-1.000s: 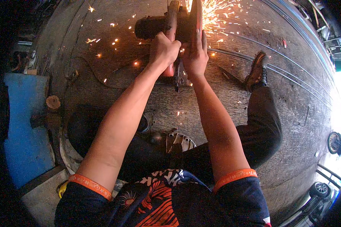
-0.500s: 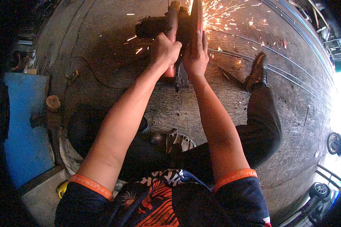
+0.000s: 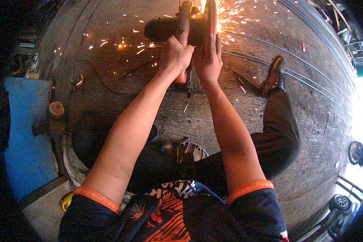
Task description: Cut metal pipes using a chop saw, measure the cut piece, and check the length.
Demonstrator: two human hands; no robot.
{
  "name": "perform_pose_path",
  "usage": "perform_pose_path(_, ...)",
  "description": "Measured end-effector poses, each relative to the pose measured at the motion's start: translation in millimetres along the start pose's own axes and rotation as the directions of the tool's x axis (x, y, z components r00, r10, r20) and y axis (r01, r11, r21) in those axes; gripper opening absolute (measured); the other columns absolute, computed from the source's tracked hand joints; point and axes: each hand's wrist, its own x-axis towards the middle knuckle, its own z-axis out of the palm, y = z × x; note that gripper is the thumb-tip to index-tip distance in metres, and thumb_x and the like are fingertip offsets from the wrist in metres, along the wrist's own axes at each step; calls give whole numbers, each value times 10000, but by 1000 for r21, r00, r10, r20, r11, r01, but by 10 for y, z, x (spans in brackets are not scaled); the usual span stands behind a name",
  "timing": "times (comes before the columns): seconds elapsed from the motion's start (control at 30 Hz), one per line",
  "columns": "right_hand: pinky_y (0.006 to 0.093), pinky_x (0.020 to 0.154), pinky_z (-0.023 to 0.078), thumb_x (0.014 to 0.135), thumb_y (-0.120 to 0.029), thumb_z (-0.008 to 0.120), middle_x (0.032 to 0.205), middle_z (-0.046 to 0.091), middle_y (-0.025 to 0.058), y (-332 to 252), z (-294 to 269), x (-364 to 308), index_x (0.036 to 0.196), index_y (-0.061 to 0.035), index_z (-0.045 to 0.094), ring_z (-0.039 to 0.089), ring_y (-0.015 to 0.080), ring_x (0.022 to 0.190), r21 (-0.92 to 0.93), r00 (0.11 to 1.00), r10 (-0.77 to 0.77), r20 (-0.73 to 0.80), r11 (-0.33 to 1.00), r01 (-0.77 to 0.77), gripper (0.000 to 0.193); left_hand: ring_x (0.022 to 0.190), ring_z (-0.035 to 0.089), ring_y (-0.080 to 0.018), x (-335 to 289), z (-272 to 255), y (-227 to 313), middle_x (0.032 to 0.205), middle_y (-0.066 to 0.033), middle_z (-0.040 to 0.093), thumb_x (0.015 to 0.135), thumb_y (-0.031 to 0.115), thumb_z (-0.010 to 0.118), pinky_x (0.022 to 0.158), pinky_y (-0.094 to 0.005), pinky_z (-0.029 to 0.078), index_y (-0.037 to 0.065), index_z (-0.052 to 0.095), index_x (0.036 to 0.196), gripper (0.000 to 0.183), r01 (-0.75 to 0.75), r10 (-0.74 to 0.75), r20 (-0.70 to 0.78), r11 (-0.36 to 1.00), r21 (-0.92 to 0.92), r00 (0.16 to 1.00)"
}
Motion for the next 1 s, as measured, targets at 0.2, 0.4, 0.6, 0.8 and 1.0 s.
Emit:
perform_pose_path(0.2,443,913,510,802,-91,637,1400,443,229,17,-13,-109,1415,-138,419,486,410,1240,-1,997,54,57,999,-54,652,914,644,-455,-101,32,-64,919,-340,636,739,189,662,818,-469,529,-102,559,960,379,2,-2,8,1000,-11,1000)
perform_pose_path(0.4,450,897,521,805,-74,634,1436,396,234,-45,-97,-42,1424,-133,385,503,429,1209,69,999,-4,31,998,2,669,948,632,-457,-168,18,-123,961,-334,634,739,217,691,827,-479,517,-87,533,1050,463,0,2,25,999,-52,1000)
perform_pose_path(0.6,451,952,484,773,-103,684,1437,395,236,-63,-205,486,1445,-123,330,481,445,1218,164,982,30,189,985,-62,760,993,625,-442,87,9,-27,1026,-330,620,735,236,654,868,-473,502,-72,445,1199,594,-28,36,30,968,-251,999)
perform_pose_path(0.8,316,914,456,945,-138,595,1178,560,154,303,-253,-382,1221,28,465,564,225,1017,636,707,639,-302,688,-350,347,889,680,-355,407,-164,274,960,-292,652,723,185,633,804,-408,541,-117,482,1146,541,-7,33,108,972,-235,994)
perform_pose_path(1.0,375,812,501,938,-396,545,981,626,137,306,-37,-2212,1043,-13,581,601,255,915,448,-184,701,689,-611,-653,398,677,639,-238,555,-498,729,956,-192,603,830,105,634,578,-371,543,-90,472,1155,413,53,69,322,934,-354,944)
